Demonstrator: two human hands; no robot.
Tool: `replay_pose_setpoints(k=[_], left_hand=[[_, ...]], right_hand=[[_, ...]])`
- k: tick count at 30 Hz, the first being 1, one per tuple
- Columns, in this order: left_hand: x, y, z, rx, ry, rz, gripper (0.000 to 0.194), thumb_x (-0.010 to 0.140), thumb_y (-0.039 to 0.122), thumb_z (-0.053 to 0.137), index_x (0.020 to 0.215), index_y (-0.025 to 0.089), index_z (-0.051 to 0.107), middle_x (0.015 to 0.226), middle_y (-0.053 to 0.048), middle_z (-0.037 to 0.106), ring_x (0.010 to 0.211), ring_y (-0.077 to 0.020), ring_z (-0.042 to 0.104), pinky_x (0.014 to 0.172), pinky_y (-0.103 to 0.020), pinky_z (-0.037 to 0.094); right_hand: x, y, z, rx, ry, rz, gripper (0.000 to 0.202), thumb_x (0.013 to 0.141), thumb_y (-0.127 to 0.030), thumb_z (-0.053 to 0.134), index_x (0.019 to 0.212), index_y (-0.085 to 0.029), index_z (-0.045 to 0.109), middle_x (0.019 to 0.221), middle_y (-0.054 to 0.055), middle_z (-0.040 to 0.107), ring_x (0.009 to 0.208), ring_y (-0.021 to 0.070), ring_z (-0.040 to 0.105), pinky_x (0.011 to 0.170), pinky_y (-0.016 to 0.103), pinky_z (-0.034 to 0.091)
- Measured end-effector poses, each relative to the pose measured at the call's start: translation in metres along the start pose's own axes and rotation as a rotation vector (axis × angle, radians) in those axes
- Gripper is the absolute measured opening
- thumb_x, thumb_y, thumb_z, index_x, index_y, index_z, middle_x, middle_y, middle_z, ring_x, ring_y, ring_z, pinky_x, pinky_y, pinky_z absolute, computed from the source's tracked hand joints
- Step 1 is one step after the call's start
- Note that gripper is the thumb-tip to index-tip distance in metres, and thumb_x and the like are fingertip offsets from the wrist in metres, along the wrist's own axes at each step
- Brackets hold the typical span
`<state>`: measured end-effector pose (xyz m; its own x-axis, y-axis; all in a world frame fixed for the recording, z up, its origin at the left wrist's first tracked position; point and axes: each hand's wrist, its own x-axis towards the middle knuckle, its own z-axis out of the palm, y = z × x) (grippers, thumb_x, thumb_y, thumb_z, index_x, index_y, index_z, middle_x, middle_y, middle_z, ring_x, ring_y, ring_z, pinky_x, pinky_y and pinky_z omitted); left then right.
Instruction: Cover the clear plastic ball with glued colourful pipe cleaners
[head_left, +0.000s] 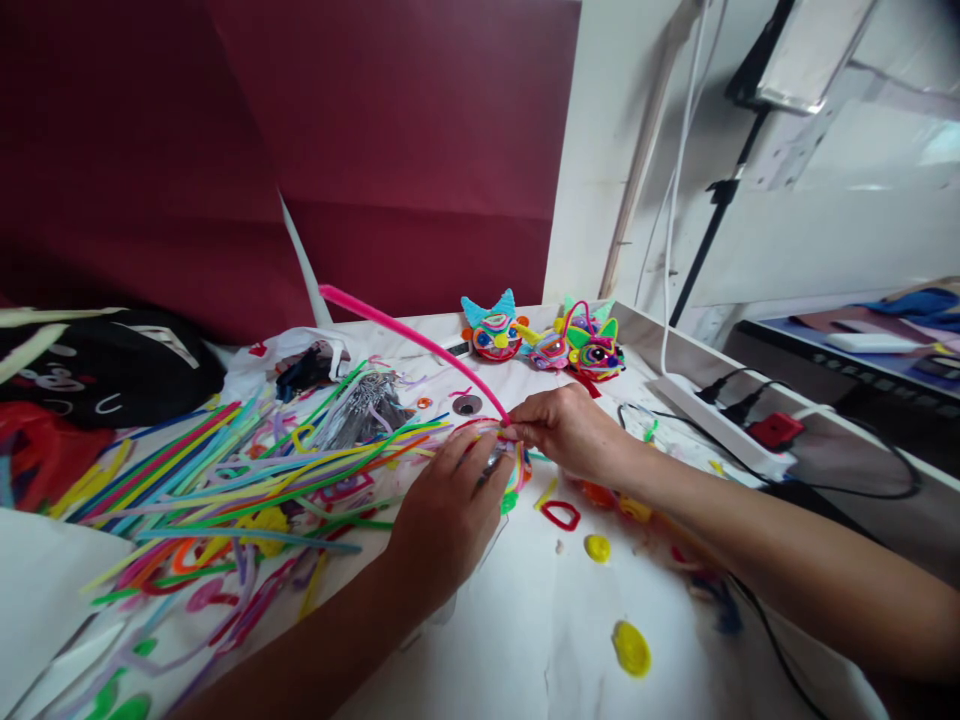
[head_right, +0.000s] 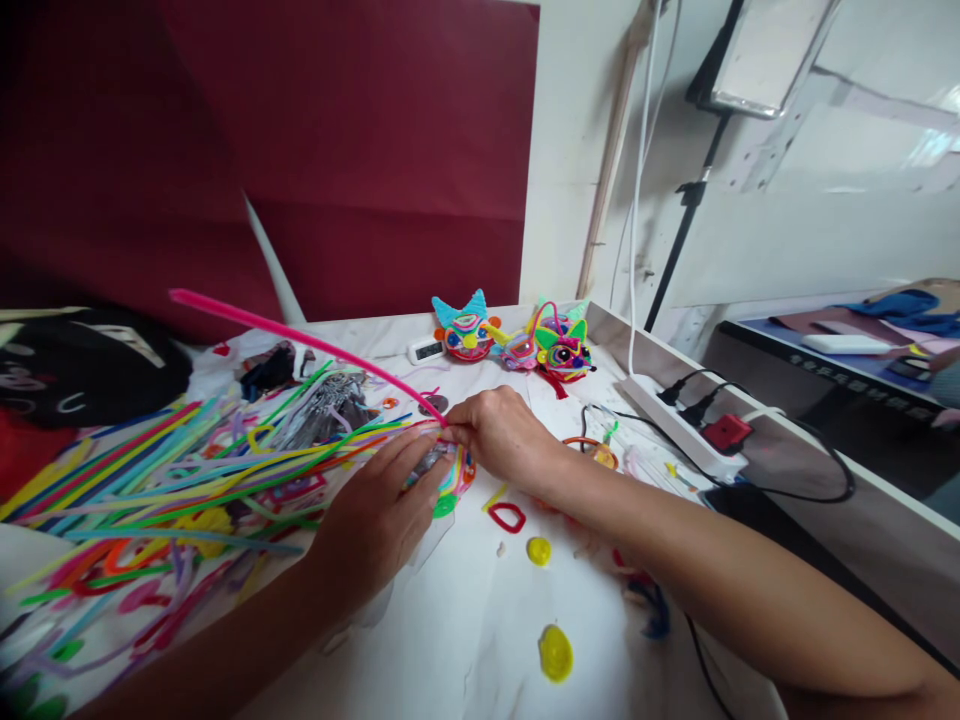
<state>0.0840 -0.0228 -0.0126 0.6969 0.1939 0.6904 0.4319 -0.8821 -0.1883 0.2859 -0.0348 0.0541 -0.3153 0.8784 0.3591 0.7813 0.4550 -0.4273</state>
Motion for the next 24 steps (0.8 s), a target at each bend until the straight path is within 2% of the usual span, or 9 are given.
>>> replay_pose_setpoints(k=[5,11,19,24], left_hand=[[-0.0006,-0.0007,0.0008,0.046,-0.008,0.034,0.035,0.091,0.007,0.051,0.124,0.007,0.060,0.127,-0.019,0.061,0.124,-0.0315,0.054,0.106,-0.052,0.052],[0.0018,-0.0010,-0.0003,0.069,-0.020,0.056,0.034,0.091,0.006,0.049,0.123,0.005,0.061,0.125,-0.016,0.064,0.120,-0.0302,0.057,0.106,-0.051,0.053],[0.0049,-0.0014,-0.0024,0.091,-0.031,0.078,0.035,0.092,0.006,0.046,0.125,0.005,0.060,0.121,-0.015,0.067,0.117,-0.0284,0.060,0.105,-0.049,0.053],[0.0033,-0.0021,-0.0009,0.103,-0.036,0.084,0.035,0.093,0.006,0.046,0.125,0.006,0.060,0.123,-0.015,0.066,0.118,-0.0280,0.060,0.107,-0.049,0.052]], right_hand=[[0.0033,0.0037,-0.0011,0.013,0.015,-0.002,0.027,0.086,-0.011,0.061,0.059,-0.015,0.062,0.053,-0.003,0.051,0.053,0.0088,0.039,0.055,0.023,0.026],[0.0046,0.0072,0.0023,0.003,0.044,-0.054,0.019,0.089,-0.016,0.063,0.071,-0.015,0.072,0.071,0.003,0.067,0.065,0.0112,0.054,0.061,0.023,0.032],[0.0067,0.0016,0.0028,-0.073,0.024,-0.038,0.025,0.089,-0.016,0.062,0.065,-0.015,0.069,0.065,0.002,0.064,0.062,0.0106,0.052,0.060,0.024,0.030],[0.0095,0.0020,0.0013,-0.083,0.030,-0.032,0.021,0.088,-0.016,0.063,0.069,-0.015,0.072,0.067,0.002,0.067,0.062,0.0107,0.052,0.059,0.025,0.030]])
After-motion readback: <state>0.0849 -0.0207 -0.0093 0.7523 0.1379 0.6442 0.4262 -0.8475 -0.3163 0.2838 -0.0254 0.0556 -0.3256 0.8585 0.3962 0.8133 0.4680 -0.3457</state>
